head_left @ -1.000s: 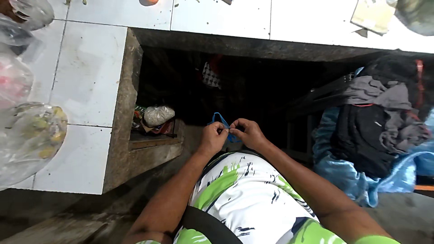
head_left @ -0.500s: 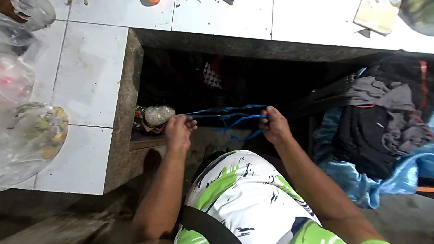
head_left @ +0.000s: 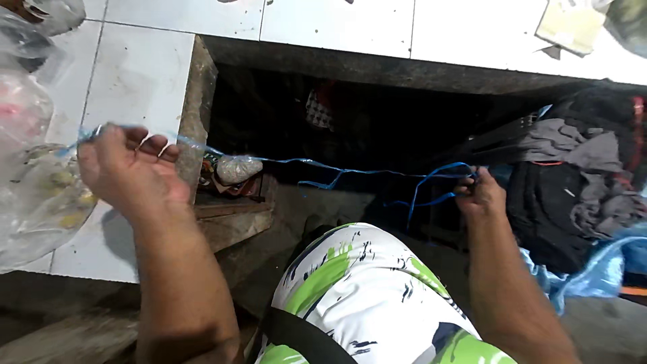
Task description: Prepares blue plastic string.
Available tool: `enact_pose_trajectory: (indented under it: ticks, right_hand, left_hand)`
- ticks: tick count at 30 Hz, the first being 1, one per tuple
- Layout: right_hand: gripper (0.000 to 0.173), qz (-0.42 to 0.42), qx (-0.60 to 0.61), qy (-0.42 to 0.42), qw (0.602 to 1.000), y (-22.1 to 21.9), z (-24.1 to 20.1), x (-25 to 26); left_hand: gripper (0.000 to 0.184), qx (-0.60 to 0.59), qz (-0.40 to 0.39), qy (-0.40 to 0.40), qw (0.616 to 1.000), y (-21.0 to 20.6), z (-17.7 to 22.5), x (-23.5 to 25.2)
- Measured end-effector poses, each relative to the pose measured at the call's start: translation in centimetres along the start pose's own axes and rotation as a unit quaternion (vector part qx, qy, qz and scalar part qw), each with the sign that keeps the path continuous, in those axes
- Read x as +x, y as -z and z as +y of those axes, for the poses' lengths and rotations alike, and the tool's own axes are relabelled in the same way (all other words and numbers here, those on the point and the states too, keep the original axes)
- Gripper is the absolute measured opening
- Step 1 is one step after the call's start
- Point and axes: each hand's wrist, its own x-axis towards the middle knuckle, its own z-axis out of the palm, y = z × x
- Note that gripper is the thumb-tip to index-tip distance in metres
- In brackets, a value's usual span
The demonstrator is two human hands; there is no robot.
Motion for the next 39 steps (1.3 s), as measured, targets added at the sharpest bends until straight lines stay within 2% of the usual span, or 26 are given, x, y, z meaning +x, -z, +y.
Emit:
enact_pose_trajectory:
  ticks: [2,4,5,8,9,10,12,13,15,16,17,18,19,20,21,22,23,24,27,29,31,33,34,35,37,39]
  right_hand:
    - [0.021,-0.152,-0.043,0.050,0.986,-3.0,-2.6,-2.2]
    - [0.018,-0.288,-0.106,0.115,0.945,-7.1,-4.9,-5.1]
    - [0.022,-0.343,-0.140,0.153,0.916,-9.2,-5.7,-6.8]
    - [0.052,-0.466,-0.234,0.248,0.816,-15.1,-6.5,-11.6]
    - [0.056,-0.498,-0.255,0.277,0.781,-16.8,-6.3,-12.7]
    - [0.050,-0.520,-0.269,0.312,0.748,-18.2,-6.0,-13.4]
    - [0.020,-0.519,-0.290,0.379,0.709,-20.3,-5.4,-13.9]
    - [0.014,-0.508,-0.300,0.395,0.704,-20.9,-5.5,-13.9]
    - [0.017,-0.491,-0.305,0.405,0.708,-21.7,-6.6,-14.1]
    - [0.018,-0.487,-0.301,0.406,0.712,-21.8,-7.5,-14.4]
    - [0.017,-0.490,-0.285,0.406,0.717,-21.7,-8.4,-14.7]
    - [0.016,-0.502,-0.253,0.398,0.725,-21.5,-9.5,-15.2]
    - [0.016,-0.519,-0.216,0.384,0.733,-21.1,-10.6,-15.7]
    - [0.017,-0.533,-0.180,0.365,0.741,-20.5,-11.5,-16.4]
    - [0.016,-0.547,-0.149,0.343,0.749,-19.7,-12.3,-17.1]
    - [0.015,-0.559,-0.122,0.316,0.757,-18.6,-12.8,-17.8]
    - [0.012,-0.562,-0.103,0.292,0.767,-17.2,-13.3,-18.2]
    - [0.011,-0.559,-0.091,0.271,0.779,-15.2,-13.7,-18.3]
    - [0.015,-0.510,-0.103,0.214,0.827,-7.2,-14.0,-17.7]
    - [0.015,-0.506,-0.116,0.193,0.833,-3.0,-13.8,-17.3]
    - [0.017,-0.464,-0.170,0.191,0.848,0.2,-12.7,-17.0]
    - [0.020,-0.362,-0.259,0.186,0.876,3.6,-10.7,-16.6]
    - [0.019,-0.303,-0.304,0.179,0.885,5.2,-9.4,-16.3]
    - [0.018,-0.249,-0.346,0.167,0.889,6.7,-7.9,-15.7]
    - [0.019,-0.164,-0.382,0.128,0.900,9.3,-5.1,-13.9]
    - [0.021,-0.126,-0.321,0.088,0.935,11.0,-3.1,-12.5]
  left_hand:
    - [0.009,0.081,-0.087,-0.002,0.993,-3.9,2.9,-3.1]
    - [0.013,0.125,-0.209,-0.045,0.969,-7.3,4.1,-4.6]
    - [0.015,0.127,-0.268,-0.104,0.949,-8.8,3.6,-4.2]
    - [0.019,0.150,-0.409,-0.247,0.865,-14.0,3.6,-6.0]
    - [0.016,0.144,-0.441,-0.275,0.842,-15.6,3.9,-7.2]
    - [0.014,0.129,-0.469,-0.290,0.824,-16.8,4.1,-8.4]
    - [0.012,0.105,-0.489,-0.323,0.803,-17.9,4.1,-10.1]
    - [0.014,0.100,-0.467,-0.349,0.806,-17.7,3.8,-10.5]
    - [0.020,0.080,-0.370,-0.362,0.852,-15.5,1.9,-10.8]
    - [0.022,0.069,-0.329,-0.319,0.886,-13.7,-0.1,-11.1]
    - [0.029,0.068,-0.309,-0.227,0.921,-11.9,-2.7,-11.5]
    - [0.044,0.071,-0.307,-0.086,0.945,-10.5,-5.6,-12.2]
    - [0.068,0.071,-0.335,0.100,0.934,-9.5,-8.5,-13.1]
    - [0.095,0.056,-0.373,0.289,0.880,-8.9,-11.4,-13.9]
    - [0.121,0.022,-0.411,0.430,0.804,-8.5,-14.5,-14.8]
    - [0.137,-0.021,-0.427,0.504,0.750,-8.7,-17.5,-15.6]
    - [0.143,-0.060,-0.427,0.529,0.731,-9.3,-19.8,-15.9]
    - [0.144,-0.100,-0.409,0.529,0.737,-10.2,-21.4,-15.9]
    - [0.124,-0.167,-0.319,0.473,0.804,-13.3,-22.5,-13.8]
    - [0.108,-0.199,-0.282,0.447,0.825,-14.5,-22.0,-11.3]
    - [0.070,-0.212,-0.212,0.427,0.853,-15.2,-21.0,-9.2]
    - [0.025,-0.172,-0.132,0.407,0.887,-15.7,-19.9,-7.2]
    - [0.014,-0.130,-0.113,0.397,0.902,-15.7,-19.5,-6.2]
    - [0.009,-0.094,-0.116,0.385,0.911,-15.3,-19.1,-5.2]
    - [0.013,-0.040,-0.132,0.358,0.923,-14.2,-18.2,-3.7]
    - [0.013,-0.003,-0.129,0.345,0.930,-13.1,-17.7,-3.1]
